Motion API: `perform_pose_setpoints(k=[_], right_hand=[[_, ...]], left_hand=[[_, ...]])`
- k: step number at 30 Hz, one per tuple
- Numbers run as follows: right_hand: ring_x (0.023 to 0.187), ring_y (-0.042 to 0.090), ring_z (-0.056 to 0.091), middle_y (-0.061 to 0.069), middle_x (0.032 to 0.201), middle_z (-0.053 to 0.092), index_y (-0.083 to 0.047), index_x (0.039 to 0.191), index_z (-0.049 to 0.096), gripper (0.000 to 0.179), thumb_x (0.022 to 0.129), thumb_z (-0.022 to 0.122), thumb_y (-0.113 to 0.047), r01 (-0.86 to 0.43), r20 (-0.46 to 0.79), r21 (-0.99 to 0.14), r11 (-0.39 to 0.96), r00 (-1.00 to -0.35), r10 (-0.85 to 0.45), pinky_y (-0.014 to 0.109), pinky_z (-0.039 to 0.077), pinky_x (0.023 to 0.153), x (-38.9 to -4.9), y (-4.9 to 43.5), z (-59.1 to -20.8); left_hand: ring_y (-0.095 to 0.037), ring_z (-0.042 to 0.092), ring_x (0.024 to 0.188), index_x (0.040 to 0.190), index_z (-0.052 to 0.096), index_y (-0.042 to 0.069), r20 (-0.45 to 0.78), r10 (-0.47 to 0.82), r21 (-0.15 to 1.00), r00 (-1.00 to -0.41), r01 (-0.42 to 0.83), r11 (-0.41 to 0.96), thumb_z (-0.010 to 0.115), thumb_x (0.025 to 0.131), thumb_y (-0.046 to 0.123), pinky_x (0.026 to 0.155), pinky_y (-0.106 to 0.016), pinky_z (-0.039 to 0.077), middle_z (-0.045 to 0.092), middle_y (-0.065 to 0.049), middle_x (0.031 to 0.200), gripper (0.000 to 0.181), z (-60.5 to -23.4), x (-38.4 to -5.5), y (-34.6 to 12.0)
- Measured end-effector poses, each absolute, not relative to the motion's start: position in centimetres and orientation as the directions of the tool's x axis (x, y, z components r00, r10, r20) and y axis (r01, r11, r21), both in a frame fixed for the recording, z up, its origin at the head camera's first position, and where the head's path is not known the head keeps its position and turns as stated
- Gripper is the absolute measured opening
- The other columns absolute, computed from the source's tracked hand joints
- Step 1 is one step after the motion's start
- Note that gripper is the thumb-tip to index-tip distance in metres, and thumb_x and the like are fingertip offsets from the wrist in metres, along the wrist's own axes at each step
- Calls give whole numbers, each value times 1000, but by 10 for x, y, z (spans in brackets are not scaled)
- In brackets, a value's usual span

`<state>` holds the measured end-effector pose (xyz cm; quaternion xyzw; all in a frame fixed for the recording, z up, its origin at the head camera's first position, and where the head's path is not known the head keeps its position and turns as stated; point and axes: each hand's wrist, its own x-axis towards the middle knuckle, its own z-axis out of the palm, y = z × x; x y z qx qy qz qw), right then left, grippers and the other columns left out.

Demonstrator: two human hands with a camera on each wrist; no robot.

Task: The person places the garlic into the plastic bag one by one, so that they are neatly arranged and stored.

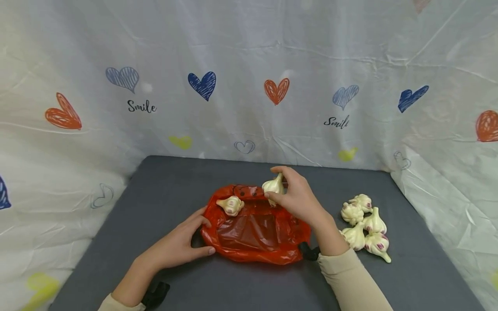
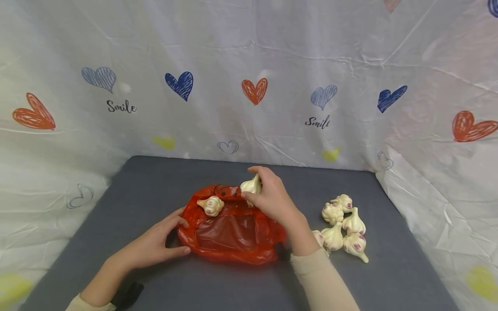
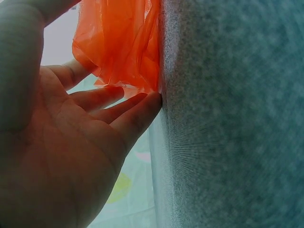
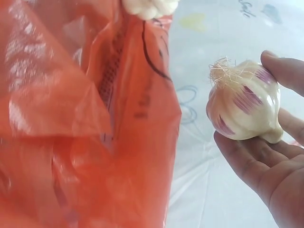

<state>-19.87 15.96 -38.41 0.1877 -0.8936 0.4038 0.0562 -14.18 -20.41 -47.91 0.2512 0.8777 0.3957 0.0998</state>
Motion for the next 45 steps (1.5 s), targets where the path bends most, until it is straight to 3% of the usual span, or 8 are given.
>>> perform_pose_setpoints(k=[20, 35, 45], right_hand=[[119, 30, 69, 9, 147, 61, -10, 151, 58, 67, 93, 91, -18, -389, 244, -730, 562, -917, -317, 44, 63, 92, -200, 134, -405], [120, 29, 69, 9, 148, 61, -11, 151, 59, 67, 93, 91, -18, -383, 234, -733, 562, -918, -320, 41, 63, 89, -200, 124, -413], [110, 21, 67, 11, 144, 64, -11, 150, 60, 66, 92, 92, -17, -391, 221, -733, 556, -911, -349, 38, 61, 86, -198, 116, -421]], left_hand=[[-34, 25, 164, 122, 60, 34, -7, 501, 754, -865, 325, 572, 84, 91, 63, 122, -63, 36, 22, -6, 180, 49, -479, -138, -203], [-37, 26, 164, 124, 61, 32, 4, 510, 741, -860, 345, 576, 81, 93, 64, 120, -66, 37, 22, -8, 180, 49, -477, -139, -202], [-40, 26, 163, 125, 61, 30, 6, 524, 756, -851, 348, 555, 81, 94, 63, 120, -68, 36, 22, -11, 180, 49, -475, -138, -203]])
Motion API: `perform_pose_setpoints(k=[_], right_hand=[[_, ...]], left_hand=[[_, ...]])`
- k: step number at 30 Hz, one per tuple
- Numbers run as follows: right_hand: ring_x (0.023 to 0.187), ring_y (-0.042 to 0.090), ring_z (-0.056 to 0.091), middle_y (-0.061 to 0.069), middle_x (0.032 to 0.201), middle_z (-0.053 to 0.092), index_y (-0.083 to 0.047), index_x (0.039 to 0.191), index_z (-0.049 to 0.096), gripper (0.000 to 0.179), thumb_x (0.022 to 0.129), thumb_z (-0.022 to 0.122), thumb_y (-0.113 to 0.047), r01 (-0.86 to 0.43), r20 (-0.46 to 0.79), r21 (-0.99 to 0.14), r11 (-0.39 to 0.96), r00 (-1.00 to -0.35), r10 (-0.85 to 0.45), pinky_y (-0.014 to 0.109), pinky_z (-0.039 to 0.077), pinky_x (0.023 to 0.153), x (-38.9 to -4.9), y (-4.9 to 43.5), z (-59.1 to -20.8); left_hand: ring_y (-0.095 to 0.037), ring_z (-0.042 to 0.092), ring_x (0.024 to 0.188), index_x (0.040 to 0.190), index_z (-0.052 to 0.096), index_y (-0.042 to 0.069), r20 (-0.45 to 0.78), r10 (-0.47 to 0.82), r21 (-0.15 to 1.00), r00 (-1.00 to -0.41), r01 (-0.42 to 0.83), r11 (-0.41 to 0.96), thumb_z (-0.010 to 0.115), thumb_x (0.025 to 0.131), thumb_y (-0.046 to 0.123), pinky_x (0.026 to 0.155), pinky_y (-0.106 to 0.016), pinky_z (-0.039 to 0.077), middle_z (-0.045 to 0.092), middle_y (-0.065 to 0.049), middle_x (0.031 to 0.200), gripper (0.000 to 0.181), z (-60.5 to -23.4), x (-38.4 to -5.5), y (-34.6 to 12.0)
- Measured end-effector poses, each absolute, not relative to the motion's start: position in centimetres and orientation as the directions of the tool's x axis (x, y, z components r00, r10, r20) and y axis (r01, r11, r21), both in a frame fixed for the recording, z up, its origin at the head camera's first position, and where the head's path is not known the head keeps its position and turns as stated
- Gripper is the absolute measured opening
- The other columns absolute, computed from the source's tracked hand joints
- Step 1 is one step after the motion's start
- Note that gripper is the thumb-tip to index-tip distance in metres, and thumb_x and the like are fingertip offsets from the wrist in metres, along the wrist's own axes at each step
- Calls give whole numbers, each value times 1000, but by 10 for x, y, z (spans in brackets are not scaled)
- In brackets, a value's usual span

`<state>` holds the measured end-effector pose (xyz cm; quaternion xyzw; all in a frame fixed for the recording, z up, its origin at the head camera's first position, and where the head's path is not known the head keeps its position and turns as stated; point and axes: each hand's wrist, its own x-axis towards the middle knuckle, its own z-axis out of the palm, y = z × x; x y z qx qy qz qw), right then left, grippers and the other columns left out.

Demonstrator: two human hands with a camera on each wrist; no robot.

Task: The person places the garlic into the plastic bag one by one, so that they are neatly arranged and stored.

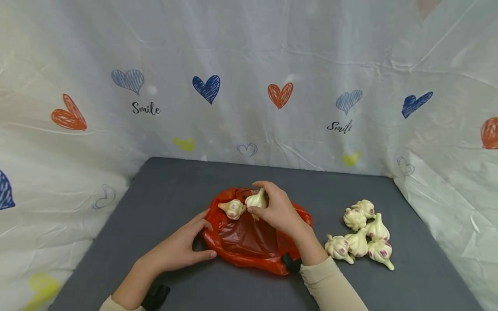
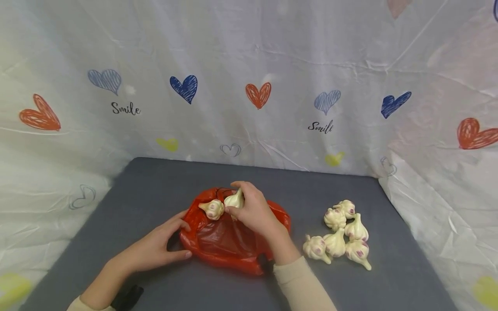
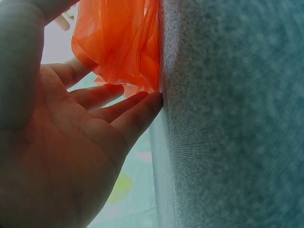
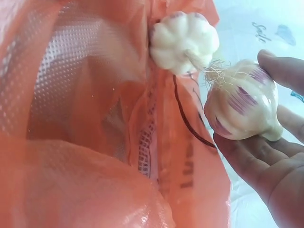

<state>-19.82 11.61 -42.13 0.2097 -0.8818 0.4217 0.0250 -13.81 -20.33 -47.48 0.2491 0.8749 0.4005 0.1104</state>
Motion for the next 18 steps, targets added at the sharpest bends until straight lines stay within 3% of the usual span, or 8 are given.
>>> perform_pose_setpoints(k=[18], right_hand=[[113, 21, 65, 13, 141, 65, -7, 149, 61, 65, 93, 91, -20, -420, 226, -723, 548, -894, -386, 40, 60, 89, -202, 116, -434]], left_hand=[[-38, 27, 163, 120, 60, 35, -1, 515, 752, -857, 339, 565, 82, 93, 63, 120, -68, 37, 23, -9, 179, 44, -476, -139, -202]])
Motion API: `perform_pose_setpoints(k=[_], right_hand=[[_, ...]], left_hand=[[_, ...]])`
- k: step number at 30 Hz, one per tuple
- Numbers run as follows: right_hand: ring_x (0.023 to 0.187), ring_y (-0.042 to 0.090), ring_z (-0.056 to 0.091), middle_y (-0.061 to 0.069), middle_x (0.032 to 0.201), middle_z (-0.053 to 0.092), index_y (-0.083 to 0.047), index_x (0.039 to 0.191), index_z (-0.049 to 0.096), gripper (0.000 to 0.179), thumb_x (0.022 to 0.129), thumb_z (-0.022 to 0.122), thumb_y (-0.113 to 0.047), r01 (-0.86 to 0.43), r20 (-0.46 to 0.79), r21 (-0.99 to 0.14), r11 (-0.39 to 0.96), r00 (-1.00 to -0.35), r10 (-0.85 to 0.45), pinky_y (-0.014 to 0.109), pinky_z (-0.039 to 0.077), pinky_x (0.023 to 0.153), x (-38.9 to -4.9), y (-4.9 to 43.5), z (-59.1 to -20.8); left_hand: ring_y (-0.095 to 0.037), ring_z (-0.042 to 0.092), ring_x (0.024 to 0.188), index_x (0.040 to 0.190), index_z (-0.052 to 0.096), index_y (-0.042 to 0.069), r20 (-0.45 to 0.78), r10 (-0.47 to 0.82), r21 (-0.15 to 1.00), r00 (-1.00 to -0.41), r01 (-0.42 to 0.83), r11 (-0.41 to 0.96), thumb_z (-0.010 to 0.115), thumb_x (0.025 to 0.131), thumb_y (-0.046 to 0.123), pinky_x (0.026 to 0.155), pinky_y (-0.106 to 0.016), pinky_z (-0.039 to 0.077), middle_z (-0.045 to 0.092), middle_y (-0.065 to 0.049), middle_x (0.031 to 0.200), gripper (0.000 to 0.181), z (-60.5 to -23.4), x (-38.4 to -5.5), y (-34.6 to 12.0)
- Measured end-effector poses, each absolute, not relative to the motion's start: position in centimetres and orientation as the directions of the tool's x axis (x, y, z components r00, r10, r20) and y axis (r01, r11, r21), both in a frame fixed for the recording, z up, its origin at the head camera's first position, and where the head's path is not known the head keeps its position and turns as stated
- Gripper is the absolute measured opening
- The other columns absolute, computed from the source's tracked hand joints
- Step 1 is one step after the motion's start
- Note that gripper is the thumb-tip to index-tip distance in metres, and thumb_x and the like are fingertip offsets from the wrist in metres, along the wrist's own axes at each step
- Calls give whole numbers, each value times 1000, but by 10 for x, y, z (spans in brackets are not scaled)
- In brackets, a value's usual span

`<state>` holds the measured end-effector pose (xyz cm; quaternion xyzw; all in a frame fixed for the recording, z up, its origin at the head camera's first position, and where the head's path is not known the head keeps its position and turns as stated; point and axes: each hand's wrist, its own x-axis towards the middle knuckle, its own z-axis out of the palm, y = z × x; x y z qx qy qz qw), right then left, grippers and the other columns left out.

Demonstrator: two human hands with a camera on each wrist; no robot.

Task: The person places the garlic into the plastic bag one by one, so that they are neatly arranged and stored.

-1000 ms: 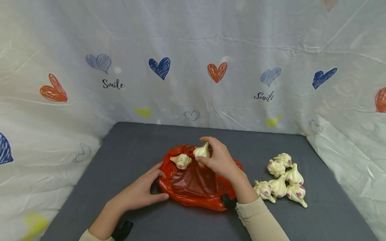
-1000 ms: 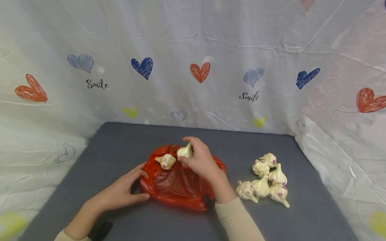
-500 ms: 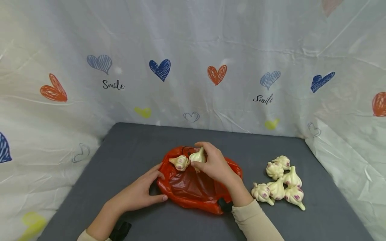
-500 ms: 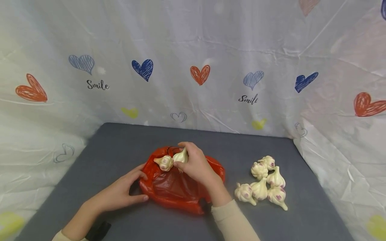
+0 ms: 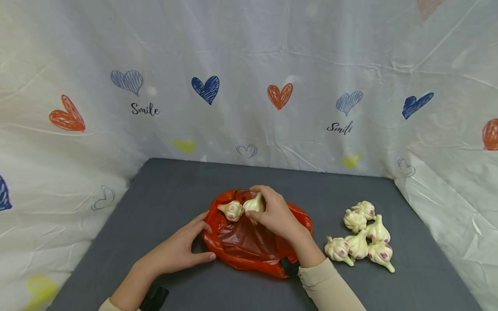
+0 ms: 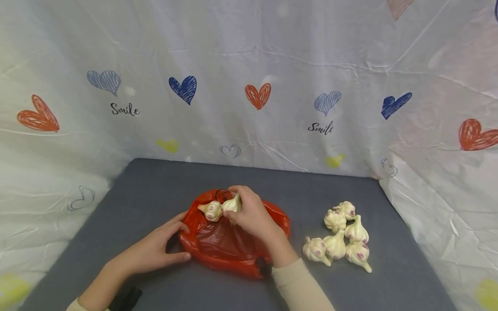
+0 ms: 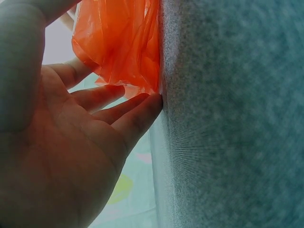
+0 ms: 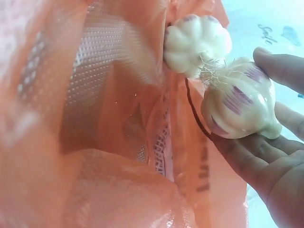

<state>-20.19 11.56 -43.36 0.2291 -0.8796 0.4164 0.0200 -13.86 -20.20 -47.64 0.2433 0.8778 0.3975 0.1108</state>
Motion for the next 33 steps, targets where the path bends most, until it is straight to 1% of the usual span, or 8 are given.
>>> perform_pose_setpoints(k=[4, 7, 13, 17, 20, 24, 25, 33], right_hand=[[116, 22, 64, 13, 141, 65, -7, 149, 61, 64, 93, 91, -20, -419, 222, -722, 551, -894, -389, 41, 60, 90, -203, 116, -435], [117, 22, 65, 12, 142, 64, -6, 149, 61, 64, 94, 90, -20, -411, 214, -719, 561, -898, -384, 42, 60, 91, -204, 116, -437], [118, 22, 64, 10, 143, 64, -7, 149, 61, 64, 93, 91, -20, -406, 206, -717, 567, -900, -384, 41, 59, 93, -203, 114, -440], [117, 23, 64, 11, 144, 64, -6, 148, 62, 63, 93, 91, -18, -412, 206, -719, 560, -896, -394, 42, 58, 94, -204, 113, -442], [116, 23, 63, 12, 145, 63, -5, 147, 62, 63, 93, 91, -18, -406, 194, -724, 558, -896, -400, 42, 57, 95, -205, 113, -444], [116, 22, 63, 9, 146, 62, -6, 147, 63, 62, 93, 91, -18, -396, 181, -723, 566, -900, -397, 41, 57, 94, -206, 113, -447], [115, 22, 63, 8, 146, 62, -7, 147, 63, 62, 93, 91, -18, -396, 181, -722, 568, -900, -396, 41, 57, 94, -207, 113, -447], [123, 24, 63, 8, 147, 62, -7, 148, 63, 62, 93, 90, -15, -406, 171, -712, 573, -891, -420, 44, 57, 99, -209, 111, -453]], left_hand=[[-37, 29, 162, 118, 61, 38, -9, 503, 744, -864, 330, 581, 83, 92, 64, 119, -66, 38, 24, -7, 179, 43, -476, -138, -201], [-39, 29, 162, 118, 61, 39, -13, 502, 739, -865, 330, 587, 83, 91, 64, 118, -66, 39, 23, -8, 179, 43, -477, -138, -201], [-38, 28, 163, 117, 61, 40, -12, 510, 735, -860, 338, 588, 83, 92, 64, 119, -66, 39, 23, -8, 179, 41, -476, -137, -200], [-40, 29, 162, 118, 61, 38, 0, 520, 732, -854, 354, 582, 81, 93, 65, 117, -68, 39, 24, -8, 179, 41, -475, -137, -201], [-38, 29, 162, 117, 61, 39, -5, 522, 732, -853, 352, 583, 81, 93, 65, 118, -67, 39, 24, -7, 179, 41, -475, -136, -201], [-36, 27, 163, 117, 61, 41, -14, 519, 739, -854, 341, 581, 82, 92, 64, 119, -66, 39, 23, -5, 179, 40, -475, -137, -200], [-37, 27, 163, 117, 61, 40, -11, 522, 741, -853, 344, 577, 83, 93, 63, 119, -66, 39, 23, -6, 179, 40, -475, -137, -200], [-39, 26, 163, 118, 62, 39, -5, 525, 735, -851, 352, 579, 83, 94, 61, 119, -69, 37, 23, -8, 179, 38, -474, -136, -200]])
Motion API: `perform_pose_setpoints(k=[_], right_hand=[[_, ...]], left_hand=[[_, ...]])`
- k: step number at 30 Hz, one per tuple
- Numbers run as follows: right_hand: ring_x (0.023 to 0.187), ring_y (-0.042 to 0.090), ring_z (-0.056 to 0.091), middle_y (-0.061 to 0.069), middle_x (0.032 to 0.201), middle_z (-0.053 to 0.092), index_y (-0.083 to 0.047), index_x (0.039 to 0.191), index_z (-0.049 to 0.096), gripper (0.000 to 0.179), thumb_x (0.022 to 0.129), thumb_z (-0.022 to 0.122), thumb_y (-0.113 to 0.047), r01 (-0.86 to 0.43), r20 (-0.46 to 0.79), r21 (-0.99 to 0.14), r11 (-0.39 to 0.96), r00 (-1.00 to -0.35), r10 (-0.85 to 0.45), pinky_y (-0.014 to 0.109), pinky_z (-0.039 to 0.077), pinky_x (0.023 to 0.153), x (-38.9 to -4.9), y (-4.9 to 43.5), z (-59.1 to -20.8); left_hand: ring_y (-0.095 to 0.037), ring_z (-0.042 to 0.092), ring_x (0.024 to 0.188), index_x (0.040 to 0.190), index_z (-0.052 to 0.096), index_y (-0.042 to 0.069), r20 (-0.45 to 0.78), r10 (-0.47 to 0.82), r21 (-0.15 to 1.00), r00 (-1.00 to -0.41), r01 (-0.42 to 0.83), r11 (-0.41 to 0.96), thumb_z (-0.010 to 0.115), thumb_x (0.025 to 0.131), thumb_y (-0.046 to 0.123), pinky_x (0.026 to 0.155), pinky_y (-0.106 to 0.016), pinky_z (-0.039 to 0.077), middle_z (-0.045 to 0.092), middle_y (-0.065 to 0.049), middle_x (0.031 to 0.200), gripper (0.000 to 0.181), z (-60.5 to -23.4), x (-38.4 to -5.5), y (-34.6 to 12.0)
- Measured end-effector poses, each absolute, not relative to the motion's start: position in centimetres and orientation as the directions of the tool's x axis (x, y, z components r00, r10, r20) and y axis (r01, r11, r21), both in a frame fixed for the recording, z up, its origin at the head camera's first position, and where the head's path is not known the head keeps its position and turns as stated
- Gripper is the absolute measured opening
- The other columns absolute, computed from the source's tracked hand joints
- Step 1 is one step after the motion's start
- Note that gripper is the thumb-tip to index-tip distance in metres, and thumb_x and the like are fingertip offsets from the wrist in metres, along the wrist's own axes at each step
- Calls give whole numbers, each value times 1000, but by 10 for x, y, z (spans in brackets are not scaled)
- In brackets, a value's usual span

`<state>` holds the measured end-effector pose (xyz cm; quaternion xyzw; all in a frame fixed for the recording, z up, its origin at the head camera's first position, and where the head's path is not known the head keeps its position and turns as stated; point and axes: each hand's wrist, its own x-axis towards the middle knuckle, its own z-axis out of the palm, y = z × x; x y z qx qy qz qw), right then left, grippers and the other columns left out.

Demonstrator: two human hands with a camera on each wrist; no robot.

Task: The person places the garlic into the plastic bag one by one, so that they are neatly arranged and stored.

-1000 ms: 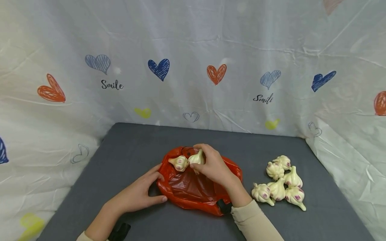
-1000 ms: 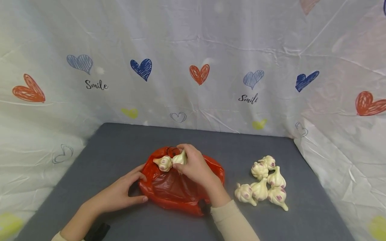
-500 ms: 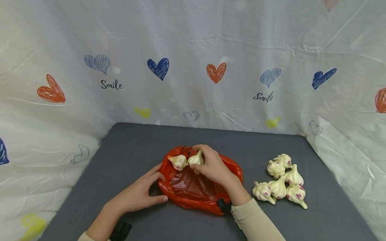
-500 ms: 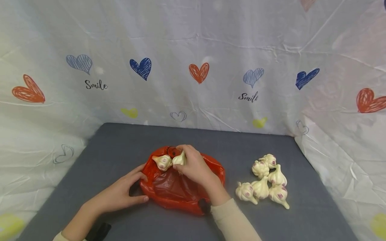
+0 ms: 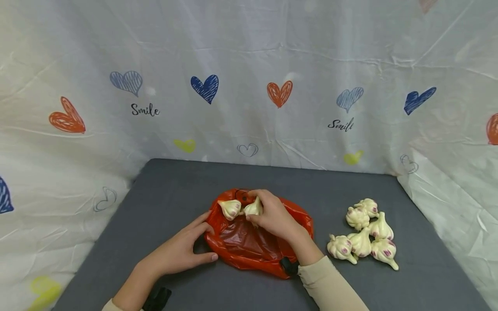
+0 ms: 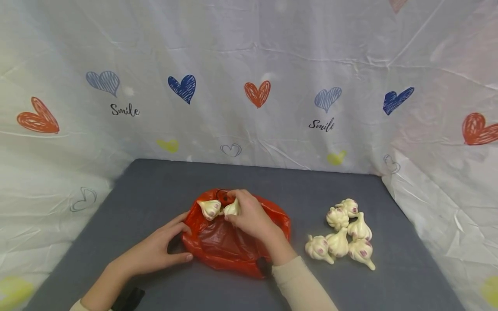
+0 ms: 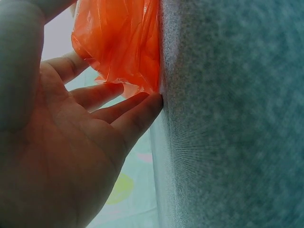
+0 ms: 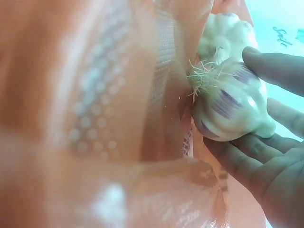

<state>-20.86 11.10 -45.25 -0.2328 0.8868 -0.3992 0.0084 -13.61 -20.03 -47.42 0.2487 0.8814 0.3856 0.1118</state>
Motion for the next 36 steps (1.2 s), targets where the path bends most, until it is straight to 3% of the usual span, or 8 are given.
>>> perform_pose_setpoints(k=[15, 36], right_hand=[[136, 30, 59, 11, 151, 60, -6, 150, 60, 66, 93, 91, -15, -412, 141, -690, 595, -883, -448, 50, 52, 111, -208, 109, -454], [130, 25, 61, 8, 153, 57, -11, 152, 60, 66, 93, 91, -17, -416, 146, -680, 604, -884, -444, 47, 54, 107, -207, 112, -448]], left_hand=[[-36, 26, 164, 114, 62, 42, 0, 512, 735, -859, 348, 582, 85, 92, 58, 120, -67, 37, 25, -5, 179, 36, -475, -136, -201], [-41, 26, 163, 116, 63, 38, 0, 533, 736, -846, 361, 573, 83, 94, 60, 119, -71, 36, 24, -8, 179, 37, -473, -135, -201]])
